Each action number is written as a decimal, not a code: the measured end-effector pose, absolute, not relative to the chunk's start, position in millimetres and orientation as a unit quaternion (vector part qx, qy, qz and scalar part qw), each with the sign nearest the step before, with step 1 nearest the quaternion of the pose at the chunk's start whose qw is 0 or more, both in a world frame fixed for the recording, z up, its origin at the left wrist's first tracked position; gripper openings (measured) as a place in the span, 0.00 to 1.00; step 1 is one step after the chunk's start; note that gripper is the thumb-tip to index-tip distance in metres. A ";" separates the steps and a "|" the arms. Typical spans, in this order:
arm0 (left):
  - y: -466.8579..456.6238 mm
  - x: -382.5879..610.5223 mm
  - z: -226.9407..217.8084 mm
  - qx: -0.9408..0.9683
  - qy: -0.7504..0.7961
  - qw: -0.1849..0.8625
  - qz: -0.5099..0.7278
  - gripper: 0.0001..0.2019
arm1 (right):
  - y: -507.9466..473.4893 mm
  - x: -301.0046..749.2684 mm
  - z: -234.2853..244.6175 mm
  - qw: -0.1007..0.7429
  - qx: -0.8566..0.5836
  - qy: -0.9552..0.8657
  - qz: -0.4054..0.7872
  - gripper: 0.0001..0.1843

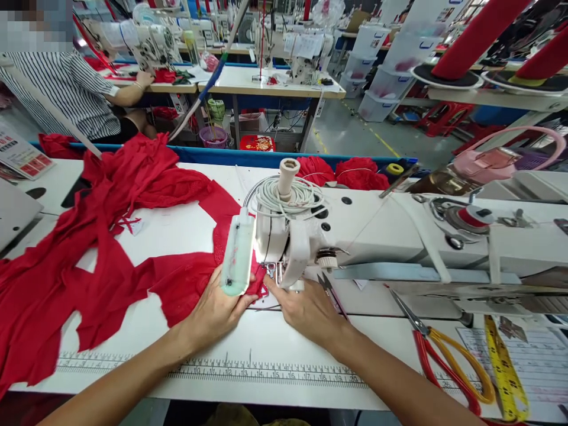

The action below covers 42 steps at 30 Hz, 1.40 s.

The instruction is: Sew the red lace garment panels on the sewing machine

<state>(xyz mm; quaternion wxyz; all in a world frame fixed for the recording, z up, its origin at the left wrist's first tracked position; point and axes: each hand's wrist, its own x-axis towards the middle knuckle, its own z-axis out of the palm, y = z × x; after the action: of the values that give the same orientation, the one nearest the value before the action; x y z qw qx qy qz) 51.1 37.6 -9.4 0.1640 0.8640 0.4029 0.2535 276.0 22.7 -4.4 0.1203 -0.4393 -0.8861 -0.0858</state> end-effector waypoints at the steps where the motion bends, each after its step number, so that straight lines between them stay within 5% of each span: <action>1: 38.8 49.8 -9.9 0.875 0.389 0.150 0.244 0.08 | 21.6 274.9 -5.8 0.119 -0.440 -0.886 -0.089 0.33; 14: 28.8 58.4 -8.8 0.903 0.364 0.037 0.224 0.12 | 14.4 272.5 -12.8 0.160 -0.448 -0.877 -0.071 0.25; 26: 44.6 48.1 -13.2 0.834 0.426 0.161 0.312 0.10 | 11.2 274.4 -9.8 0.191 -0.448 -0.872 -0.051 0.19; 37: 35.1 53.2 -9.4 0.894 0.364 0.032 0.258 0.21 | 11.4 274.2 -11.0 0.197 -0.447 -0.872 -0.045 0.16; 42: 30.2 64.0 0.9 0.914 0.337 -0.061 0.215 0.14 | 12.0 275.2 -9.5 0.191 -0.449 -0.872 -0.031 0.13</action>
<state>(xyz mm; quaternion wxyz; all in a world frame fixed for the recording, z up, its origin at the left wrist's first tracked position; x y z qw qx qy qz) 64.0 30.2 0.9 -0.0611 0.9145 0.3373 0.2150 275.2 12.0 -9.5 0.1909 -0.4489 -0.8724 -0.0313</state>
